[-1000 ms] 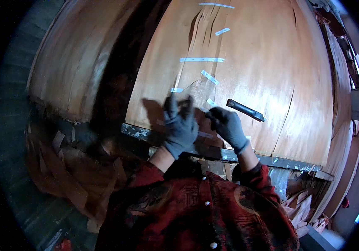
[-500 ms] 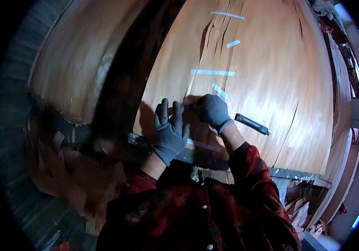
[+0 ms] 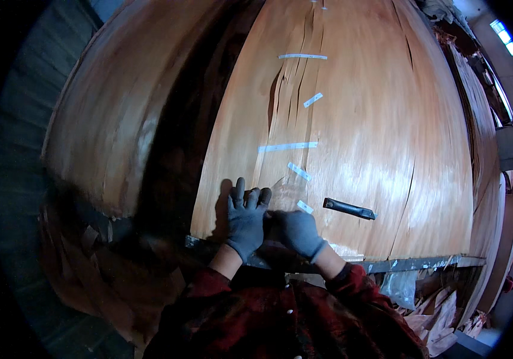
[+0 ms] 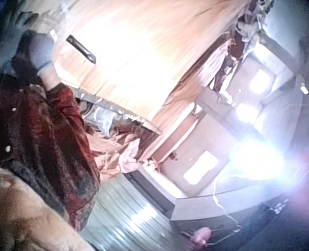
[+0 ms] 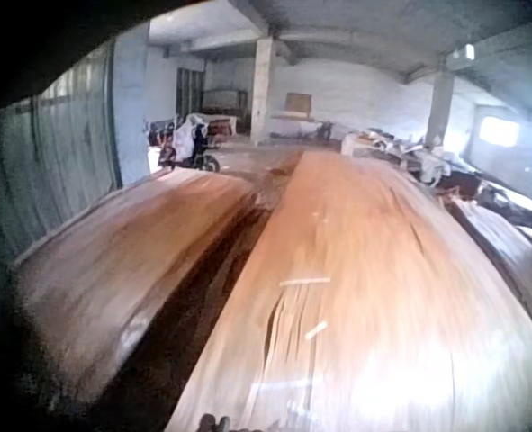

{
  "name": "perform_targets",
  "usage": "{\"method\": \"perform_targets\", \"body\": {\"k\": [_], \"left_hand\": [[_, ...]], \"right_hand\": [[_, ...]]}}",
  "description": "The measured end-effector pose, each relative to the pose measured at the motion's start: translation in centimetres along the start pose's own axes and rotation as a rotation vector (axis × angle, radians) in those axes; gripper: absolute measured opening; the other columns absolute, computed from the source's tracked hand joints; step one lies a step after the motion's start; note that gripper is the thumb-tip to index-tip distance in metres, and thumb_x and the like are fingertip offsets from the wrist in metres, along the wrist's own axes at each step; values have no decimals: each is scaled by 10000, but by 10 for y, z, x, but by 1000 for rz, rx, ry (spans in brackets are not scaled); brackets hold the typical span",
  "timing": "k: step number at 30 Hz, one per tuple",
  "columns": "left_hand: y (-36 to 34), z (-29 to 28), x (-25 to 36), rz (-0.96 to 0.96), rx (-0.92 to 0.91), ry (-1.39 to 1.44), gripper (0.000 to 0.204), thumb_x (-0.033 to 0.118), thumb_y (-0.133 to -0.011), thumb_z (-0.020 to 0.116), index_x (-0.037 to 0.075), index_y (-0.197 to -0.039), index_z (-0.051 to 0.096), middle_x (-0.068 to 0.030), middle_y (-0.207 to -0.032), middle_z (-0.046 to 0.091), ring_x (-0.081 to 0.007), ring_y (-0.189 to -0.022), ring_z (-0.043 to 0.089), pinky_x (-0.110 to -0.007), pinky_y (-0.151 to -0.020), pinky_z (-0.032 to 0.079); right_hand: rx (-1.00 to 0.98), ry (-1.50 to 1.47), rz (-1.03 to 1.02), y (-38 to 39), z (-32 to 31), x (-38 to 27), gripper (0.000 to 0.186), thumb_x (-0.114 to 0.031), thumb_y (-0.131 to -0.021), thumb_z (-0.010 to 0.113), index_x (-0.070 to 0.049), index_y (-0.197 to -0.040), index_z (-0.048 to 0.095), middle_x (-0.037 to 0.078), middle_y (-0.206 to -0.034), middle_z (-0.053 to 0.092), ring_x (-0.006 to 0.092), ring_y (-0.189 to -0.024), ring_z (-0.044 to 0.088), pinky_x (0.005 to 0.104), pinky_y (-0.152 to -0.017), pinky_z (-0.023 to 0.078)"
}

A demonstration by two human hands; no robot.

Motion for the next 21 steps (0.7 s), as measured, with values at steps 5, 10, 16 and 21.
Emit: {"method": "perform_targets", "body": {"k": [5, 10, 16, 21], "left_hand": [[-43, -30, -19, 165, 139, -81, 716, 179, -731, 623, 74, -1392, 369, -128, -1304, 411, -447, -1319, 211, -574, -1070, 141], [-155, -48, -42, 295, 470, 75, 769, 296, -814, 622, 64, -1443, 245, -246, -1448, 244, -413, -1311, 243, -494, -1066, 209], [-191, -10, -56, 301, 397, -121, 531, 335, -835, 558, 105, -1308, 482, -67, -1395, 421, -317, -1310, 312, -469, -1096, 181], [-193, -17, -59, 322, 345, -18, 472, 342, -833, 546, 116, -1247, 544, -70, -1382, 432, -322, -1303, 317, -489, -1083, 180]], "right_hand": [[-3, -486, 100, 7, -29, 43, 230, -160, -839, 586, -87, -1054, 624, 177, -844, 651, 329, -752, 650, 387, -658, 516], [144, -775, 238, -22, -85, 71, 150, -98, -906, 554, 26, -968, 613, 84, -666, 626, 111, -585, 623, 263, -539, 491], [248, -764, 257, -64, -113, 104, 192, -178, -914, 579, 7, -916, 632, 38, -642, 611, 86, -565, 598, 219, -478, 443], [171, -553, 254, -136, -127, 108, 168, -141, -907, 564, 6, -860, 632, 64, -609, 610, 99, -542, 606, 242, -485, 454]]}}
Point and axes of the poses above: each hand's wrist, its own y-axis away from the middle knuckle, its own z-axis out of the palm, x = y × z, the point moved 6 cm from there along -y, towards the middle knuckle
